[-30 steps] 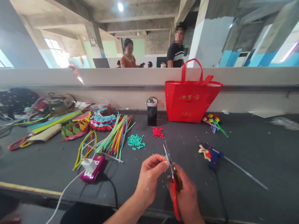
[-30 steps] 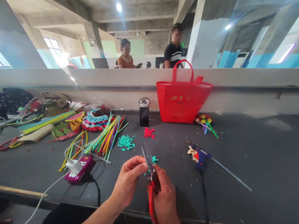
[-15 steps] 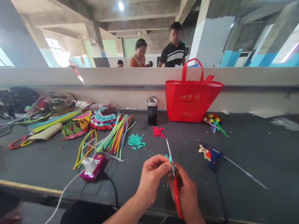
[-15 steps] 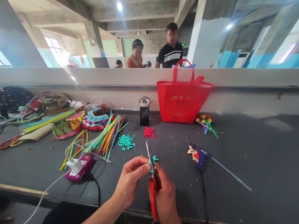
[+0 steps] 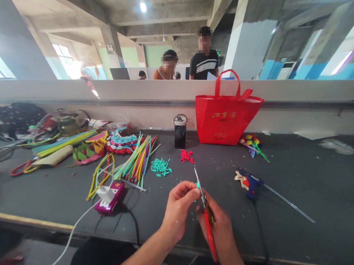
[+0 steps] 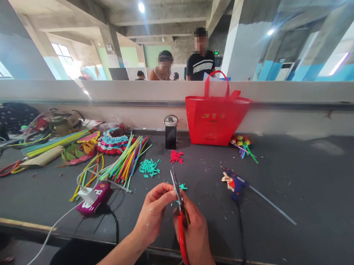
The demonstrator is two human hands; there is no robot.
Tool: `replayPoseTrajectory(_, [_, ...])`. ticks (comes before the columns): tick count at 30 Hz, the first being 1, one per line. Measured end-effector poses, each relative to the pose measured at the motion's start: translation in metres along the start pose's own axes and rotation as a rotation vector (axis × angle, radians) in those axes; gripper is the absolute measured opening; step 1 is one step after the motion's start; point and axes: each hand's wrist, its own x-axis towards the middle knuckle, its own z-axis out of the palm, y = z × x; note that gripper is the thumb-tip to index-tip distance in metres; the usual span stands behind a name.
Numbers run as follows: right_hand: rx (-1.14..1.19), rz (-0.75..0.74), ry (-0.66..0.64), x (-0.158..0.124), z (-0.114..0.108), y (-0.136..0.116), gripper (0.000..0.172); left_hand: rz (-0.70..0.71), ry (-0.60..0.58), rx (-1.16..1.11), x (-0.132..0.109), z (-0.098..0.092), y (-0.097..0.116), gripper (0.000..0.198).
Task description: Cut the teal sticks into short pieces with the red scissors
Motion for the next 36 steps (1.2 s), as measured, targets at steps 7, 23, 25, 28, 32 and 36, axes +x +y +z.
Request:
replayPoseTrajectory(7, [-0.033,0.093,0.003,-0.004,0.002,0.003,0.038,-0.002,0.002,0.032,-0.001,0.000,-0.001,0.011])
replayPoseTrajectory(23, [0.269,0.270,-0.150,-0.017,0.001,0.026,0.062,-0.063,-0.023,-0.408,0.011,-0.007,-0.018,0.013])
replayPoseTrajectory(25, [0.370,0.313,-0.159,-0.021,-0.001,0.031,0.059,-0.051,-0.010,-0.421,0.011,-0.004,-0.020,0.013])
replayPoseTrajectory(28, [0.422,0.422,-0.077,-0.032,-0.001,0.040,0.054,-0.033,-0.031,-0.390,0.011,0.001,-0.020,0.014])
replayPoseTrajectory(32, [0.433,0.406,0.019,-0.039,-0.004,0.041,0.054,-0.013,-0.011,-0.242,0.009,0.004,-0.014,0.014])
replayPoseTrajectory(36, [0.355,0.271,0.073,-0.034,-0.012,0.028,0.053,0.021,0.005,-0.172,0.005,0.005,-0.002,0.013])
